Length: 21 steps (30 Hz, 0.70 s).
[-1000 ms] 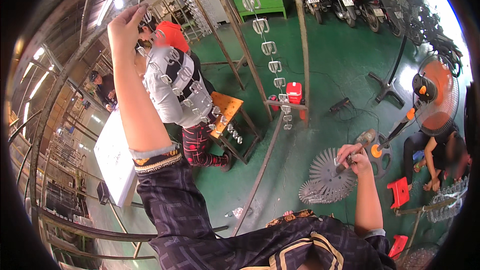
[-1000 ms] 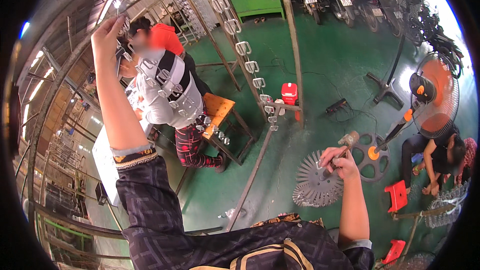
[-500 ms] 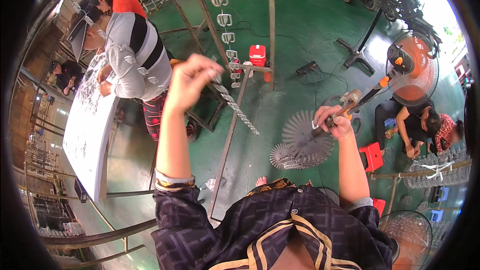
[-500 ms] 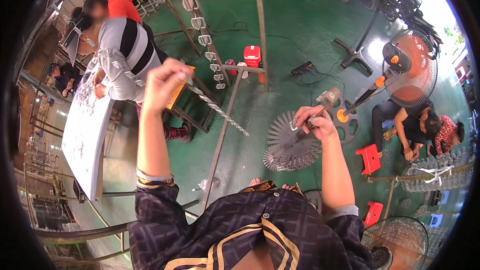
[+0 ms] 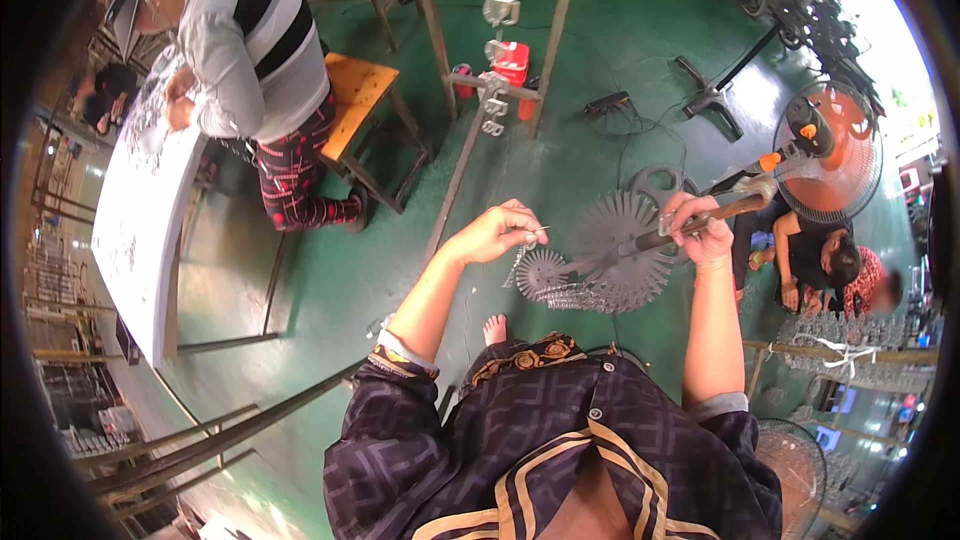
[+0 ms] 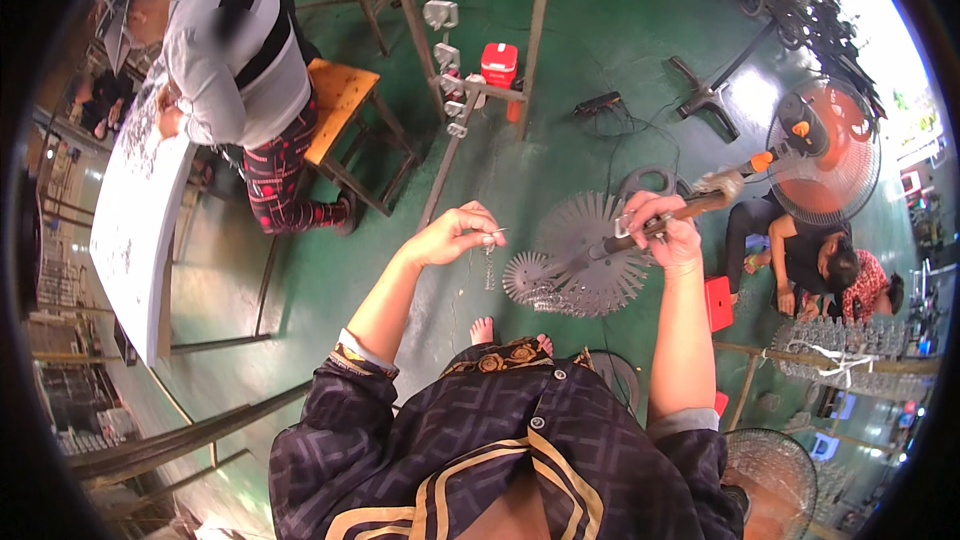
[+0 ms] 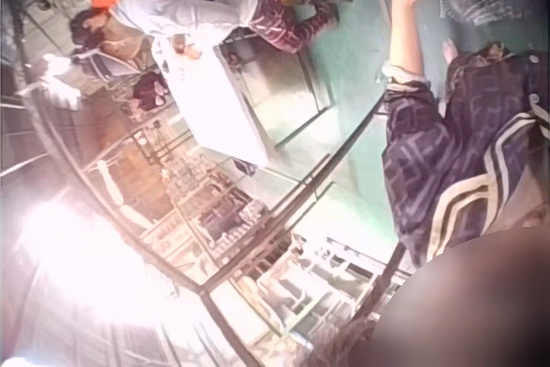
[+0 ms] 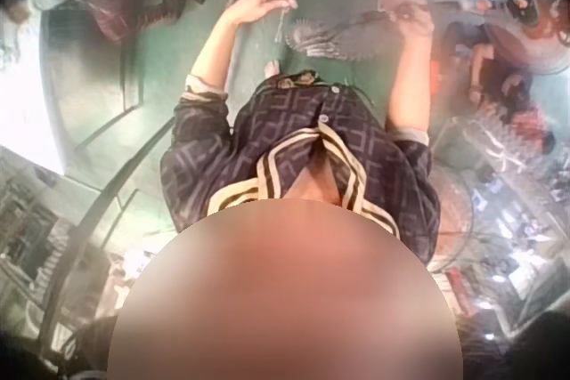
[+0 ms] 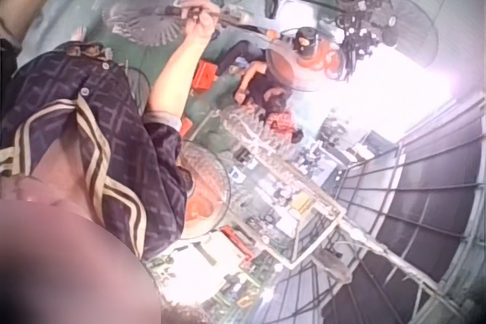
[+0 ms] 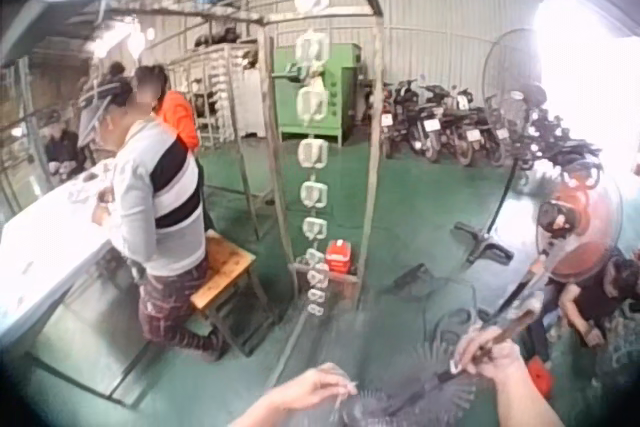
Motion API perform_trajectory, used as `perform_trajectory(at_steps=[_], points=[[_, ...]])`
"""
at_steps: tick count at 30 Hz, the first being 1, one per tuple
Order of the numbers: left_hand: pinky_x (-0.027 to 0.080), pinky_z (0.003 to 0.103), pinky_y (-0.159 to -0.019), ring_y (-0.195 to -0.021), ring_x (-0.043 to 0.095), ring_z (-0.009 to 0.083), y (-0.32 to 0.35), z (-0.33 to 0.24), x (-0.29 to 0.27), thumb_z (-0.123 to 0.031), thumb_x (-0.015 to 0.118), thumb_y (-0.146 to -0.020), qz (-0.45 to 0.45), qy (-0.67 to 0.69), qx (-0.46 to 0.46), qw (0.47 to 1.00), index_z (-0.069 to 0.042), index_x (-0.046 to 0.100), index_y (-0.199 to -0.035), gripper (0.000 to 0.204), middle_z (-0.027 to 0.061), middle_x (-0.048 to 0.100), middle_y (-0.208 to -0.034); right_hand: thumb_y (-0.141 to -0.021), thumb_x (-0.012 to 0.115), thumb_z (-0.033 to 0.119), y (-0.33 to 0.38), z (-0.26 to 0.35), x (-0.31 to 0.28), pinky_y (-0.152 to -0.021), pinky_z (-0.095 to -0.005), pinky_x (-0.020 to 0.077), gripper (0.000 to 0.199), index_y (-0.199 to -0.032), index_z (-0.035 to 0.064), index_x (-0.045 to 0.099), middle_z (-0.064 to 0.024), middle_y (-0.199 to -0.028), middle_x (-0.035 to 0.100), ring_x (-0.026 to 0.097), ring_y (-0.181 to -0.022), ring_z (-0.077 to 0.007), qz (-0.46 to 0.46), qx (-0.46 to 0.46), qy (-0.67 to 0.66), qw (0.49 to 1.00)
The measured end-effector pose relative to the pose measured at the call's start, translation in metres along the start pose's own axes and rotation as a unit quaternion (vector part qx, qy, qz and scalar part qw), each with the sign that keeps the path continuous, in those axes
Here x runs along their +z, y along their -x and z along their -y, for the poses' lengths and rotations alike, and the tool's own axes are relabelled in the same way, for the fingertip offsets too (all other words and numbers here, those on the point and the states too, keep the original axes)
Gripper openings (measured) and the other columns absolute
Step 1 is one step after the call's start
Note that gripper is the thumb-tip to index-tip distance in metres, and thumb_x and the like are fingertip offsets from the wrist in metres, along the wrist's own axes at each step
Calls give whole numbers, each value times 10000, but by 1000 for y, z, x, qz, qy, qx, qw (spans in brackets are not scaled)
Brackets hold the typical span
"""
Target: The person picks up a hammer and walks to a rack of hanging metal hooks. They repeatedly pick up small metal pieces and hammer them onto a rotating spiked wheel, then hang the assembled items on the rack.
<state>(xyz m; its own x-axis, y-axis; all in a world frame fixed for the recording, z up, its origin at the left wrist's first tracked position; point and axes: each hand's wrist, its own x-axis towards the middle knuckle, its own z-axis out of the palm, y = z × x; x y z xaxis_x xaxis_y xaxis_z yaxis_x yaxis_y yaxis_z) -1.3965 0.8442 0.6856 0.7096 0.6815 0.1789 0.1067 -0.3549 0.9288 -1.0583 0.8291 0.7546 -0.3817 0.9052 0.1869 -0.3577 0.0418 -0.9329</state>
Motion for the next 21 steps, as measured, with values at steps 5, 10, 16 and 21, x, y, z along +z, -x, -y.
perform_trajectory(at_steps=[5, 10, 16, 21], points=[[394, 327, -856, -916, 496, 180, 19, 29, 12, -127, 590, -818, -25, 28, -28, 999, -79, 670, -893, 120, 16, 630, -889, -656, 621, 563, -4, -5, -4, -471, -262, 366, 645, -695, -80, 599, -173, -777, 533, 473, -495, -180, -3, 4, 21, 1000], [394, 322, -852, -903, 500, 183, 42, 45, 17, -123, 593, -809, -54, 47, -49, 996, -80, 668, -892, 119, 18, 632, -884, -688, 606, 534, -10, -9, -8, -502, -257, 371, 614, -719, -78, 584, -167, -776, 506, 466, -516, -177, -19, 13, 1, 1000], [402, 322, -836, -893, 503, 179, 70, 56, 10, -124, 592, -809, -92, 29, -53, 994, -86, 666, -892, 117, 17, 628, -880, -715, 583, 522, -21, -12, -9, -575, -287, 356, 580, -716, -58, 568, -148, -802, 488, 460, -537, -176, -30, 17, -2, 999], [410, 319, -826, -889, 505, 186, 90, 60, 8, -126, 590, -811, -122, 3, -55, 991, -93, 665, -889, 113, 14, 627, -883, -757, 544, 509, -30, -17, -6, -582, -301, 302, 553, -748, -43, 571, -121, -807, 463, 438, -542, -162, -20, 6, 1, 1000]])
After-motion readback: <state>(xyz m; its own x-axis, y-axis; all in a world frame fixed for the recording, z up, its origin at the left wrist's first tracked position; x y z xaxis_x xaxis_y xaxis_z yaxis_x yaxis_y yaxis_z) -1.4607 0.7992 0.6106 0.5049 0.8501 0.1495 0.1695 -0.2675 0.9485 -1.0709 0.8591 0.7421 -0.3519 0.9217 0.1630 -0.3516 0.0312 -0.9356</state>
